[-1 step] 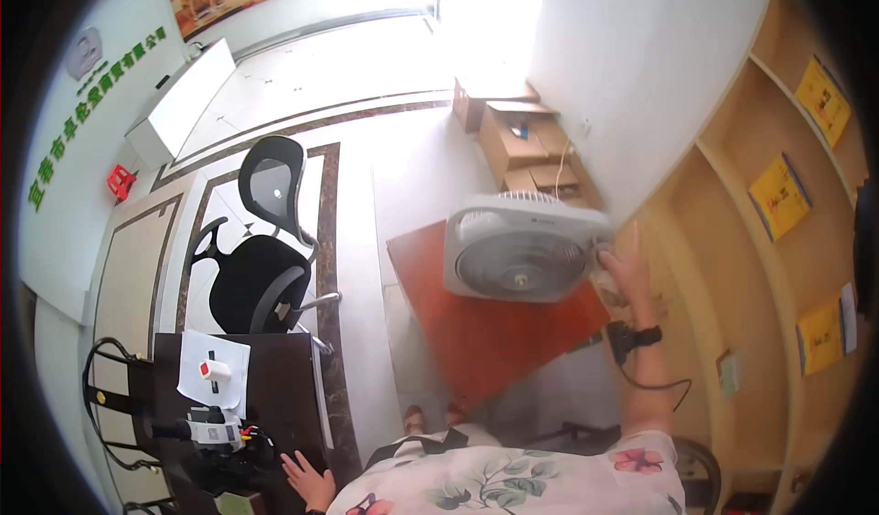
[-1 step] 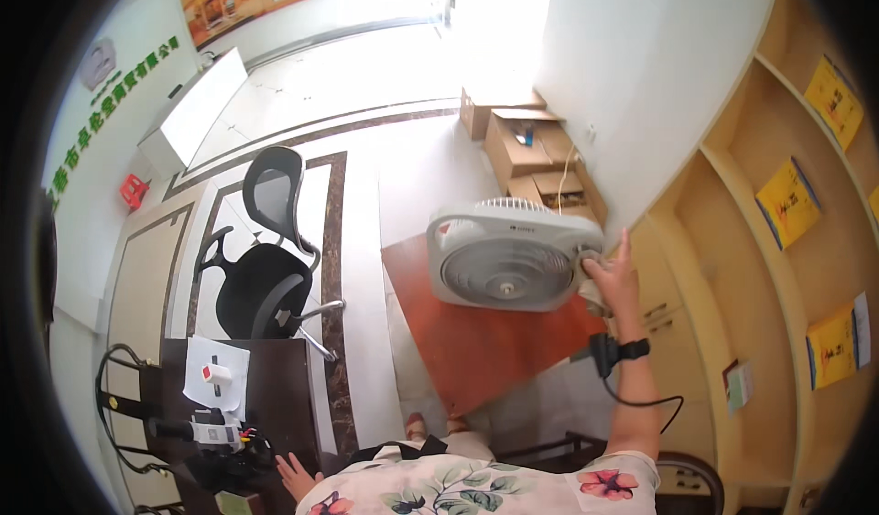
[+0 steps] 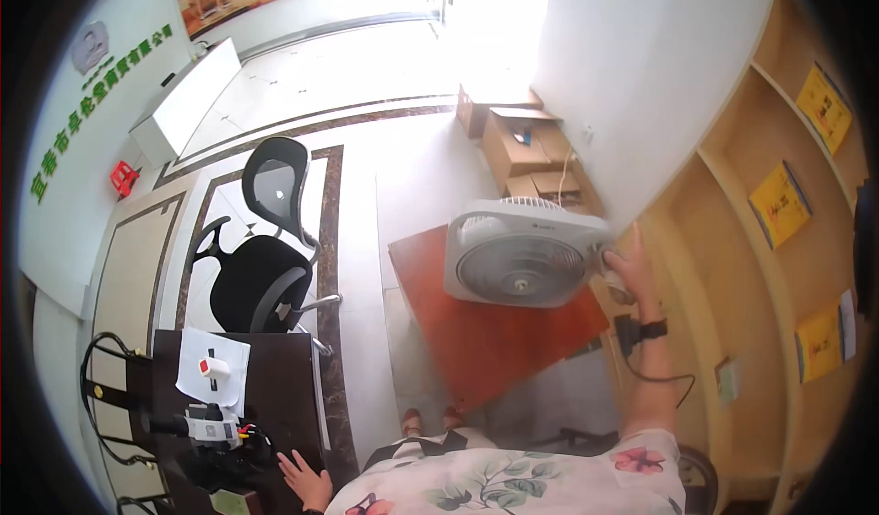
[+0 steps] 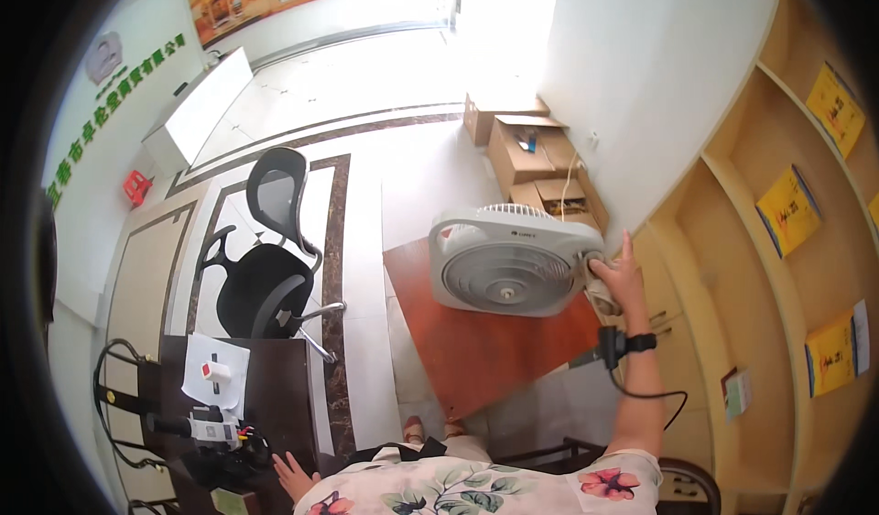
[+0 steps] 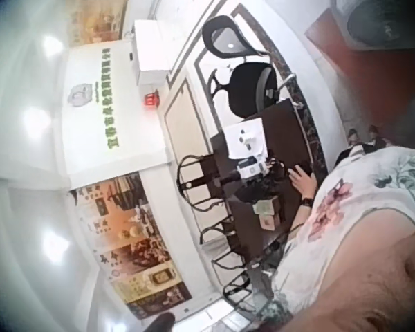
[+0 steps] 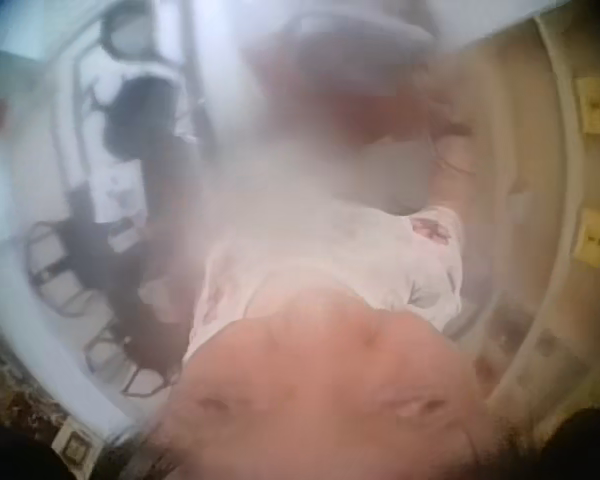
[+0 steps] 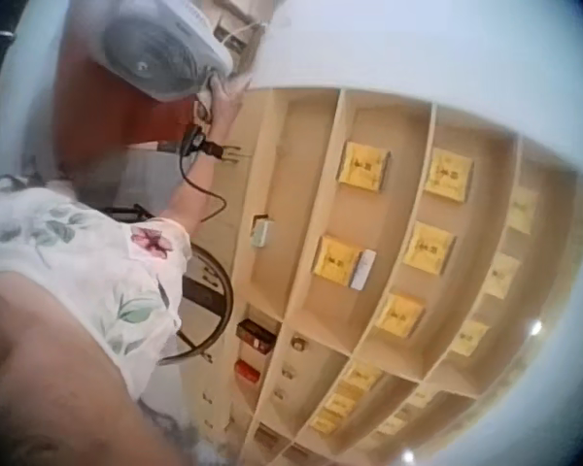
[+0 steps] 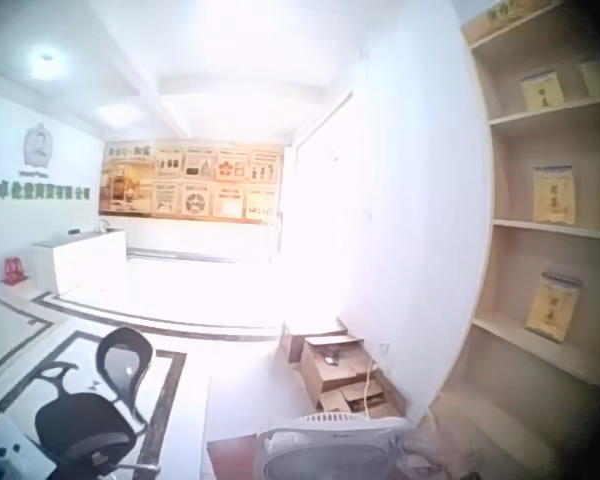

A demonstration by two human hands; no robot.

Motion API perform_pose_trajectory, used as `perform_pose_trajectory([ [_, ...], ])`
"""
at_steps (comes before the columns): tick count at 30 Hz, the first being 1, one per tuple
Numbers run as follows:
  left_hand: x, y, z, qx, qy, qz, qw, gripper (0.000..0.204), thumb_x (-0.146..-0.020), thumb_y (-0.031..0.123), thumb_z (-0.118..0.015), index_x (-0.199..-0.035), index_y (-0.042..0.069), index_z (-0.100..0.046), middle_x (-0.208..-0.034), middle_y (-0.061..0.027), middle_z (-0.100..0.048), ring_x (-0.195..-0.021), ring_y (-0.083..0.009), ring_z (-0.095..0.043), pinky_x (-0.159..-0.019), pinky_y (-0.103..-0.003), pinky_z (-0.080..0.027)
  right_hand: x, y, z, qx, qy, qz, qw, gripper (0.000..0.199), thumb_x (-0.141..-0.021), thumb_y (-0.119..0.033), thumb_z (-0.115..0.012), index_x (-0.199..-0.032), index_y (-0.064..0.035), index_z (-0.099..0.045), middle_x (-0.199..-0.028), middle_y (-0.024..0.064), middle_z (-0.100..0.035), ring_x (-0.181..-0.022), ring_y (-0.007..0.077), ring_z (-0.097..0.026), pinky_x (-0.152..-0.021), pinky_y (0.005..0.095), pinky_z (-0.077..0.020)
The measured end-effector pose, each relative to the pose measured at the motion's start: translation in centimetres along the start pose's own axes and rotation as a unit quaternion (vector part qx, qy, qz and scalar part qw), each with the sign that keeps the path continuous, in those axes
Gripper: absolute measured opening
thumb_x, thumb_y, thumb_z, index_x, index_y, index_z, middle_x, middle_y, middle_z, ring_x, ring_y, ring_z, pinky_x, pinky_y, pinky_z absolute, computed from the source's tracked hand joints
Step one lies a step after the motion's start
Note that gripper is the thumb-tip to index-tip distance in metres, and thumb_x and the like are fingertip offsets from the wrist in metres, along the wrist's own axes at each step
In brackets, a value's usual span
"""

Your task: Cleaning a table and a wooden chair using a cloth.

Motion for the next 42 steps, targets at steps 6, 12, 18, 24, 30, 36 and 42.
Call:
perform_pose_trajectory([
  [6, 0.2, -1.4, -1.8, 0.055, 0.115, -0.036, 0.991, 0.078, -0.066, 0.015, -0.067, -0.131, -0.003, -0.028, -0.141, -0.0283, -0.009, -0.127, -0.0430, -0.020, -0.101, -0.048, -0.025, -3.1, 1.5, -1.9, -0.149, -0.177, 0.023, 0.973, 0.044, -0.083, -0.028, -0.060, -0.115, 0.0005, -0.051, -0.097, 0.0070, -0.059, -0.086, 0.0125, -0.054, -0.074, 0.0271, -0.0453],
  [12, 0.5, -0.9, -0.7, 0.097, 0.143, -0.002, 0.985, 0.068, -0.066, 0.017, -0.065, -0.124, -0.002, -0.036, -0.134, -0.0313, -0.023, -0.119, -0.0429, -0.033, -0.098, -0.046, -0.032, -3.0, 5.5, 0.2, -0.071, -0.143, 0.018, 0.987, 0.038, -0.087, -0.031, -0.055, -0.104, 0.0031, -0.053, -0.093, 0.0090, -0.059, -0.081, 0.0133, -0.052, -0.071, 0.0277, -0.0434],
  [18, 1.7, -4.2, -4.4, 0.184, 0.084, 0.054, 0.978, 0.063, -0.070, 0.016, -0.062, -0.125, -0.002, -0.037, -0.137, -0.0298, -0.018, -0.123, -0.0431, -0.028, -0.099, -0.047, -0.030, -0.1, 1.6, -0.4, -0.017, -0.147, 0.012, 0.989, 0.041, -0.088, -0.033, -0.053, -0.099, 0.0057, -0.053, -0.089, 0.0099, -0.059, -0.079, 0.0155, -0.052, -0.073, 0.0306, -0.0425],
  [24, 4.0, -6.9, -4.6, 0.264, 0.095, 0.042, 0.959, 0.059, -0.072, 0.016, -0.061, -0.124, -0.002, -0.039, -0.137, -0.0280, -0.021, -0.125, -0.0428, -0.026, -0.101, -0.047, -0.028, 2.6, 1.3, -0.1, 0.137, -0.022, -0.015, 0.990, 0.046, -0.086, -0.040, -0.054, -0.092, 0.0056, -0.055, -0.084, 0.0099, -0.059, -0.075, 0.0186, -0.052, -0.070, 0.0318, -0.0432],
  [30, 6.4, -12.3, -6.7, 0.216, 0.116, 0.104, 0.964, 0.061, -0.073, 0.018, -0.062, -0.126, -0.001, -0.037, -0.138, -0.0257, -0.020, -0.125, -0.0426, -0.025, -0.101, -0.050, -0.026, 18.6, -8.2, -15.4, -0.257, -0.351, -0.059, 0.898, 0.031, -0.083, -0.029, -0.058, -0.099, -0.0020, -0.057, -0.090, 0.0061, -0.060, -0.078, 0.0159, -0.059, -0.069, 0.0297, -0.0487],
  [36, 6.6, -14.7, -6.5, 0.193, 0.043, 0.134, 0.971, 0.077, -0.072, 0.031, -0.064, -0.134, 0.002, -0.028, -0.142, -0.0237, -0.011, -0.129, -0.0422, -0.016, -0.098, -0.057, -0.025, 29.5, -20.8, -34.1, -0.233, -0.645, -0.103, 0.720, 0.031, -0.072, 0.001, -0.051, -0.103, 0.0009, -0.058, -0.089, 0.0058, -0.061, -0.080, 0.0145, -0.059, -0.072, 0.0276, -0.0488],
  [42, 6.4, -15.0, -6.9, 0.180, -0.035, 0.117, 0.976, 0.095, -0.066, 0.042, -0.068, -0.138, 0.005, -0.018, -0.144, -0.0232, -0.003, -0.131, -0.0420, -0.010, -0.099, -0.057, -0.025, 26.5, -29.6, -42.3, -0.281, -0.606, 0.059, 0.742, 0.039, -0.071, 0.001, -0.049, -0.110, 0.0021, -0.055, -0.103, 0.0132, -0.061, -0.091, 0.0209, -0.060, -0.081, 0.0296, -0.0464],
])
Point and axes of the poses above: each hand's wrist, its own x-axis away from the middle knuckle, its own z-axis out of the back of the hand, y = z × x, the point moved 4 cm from there along -x, towards the middle knuckle
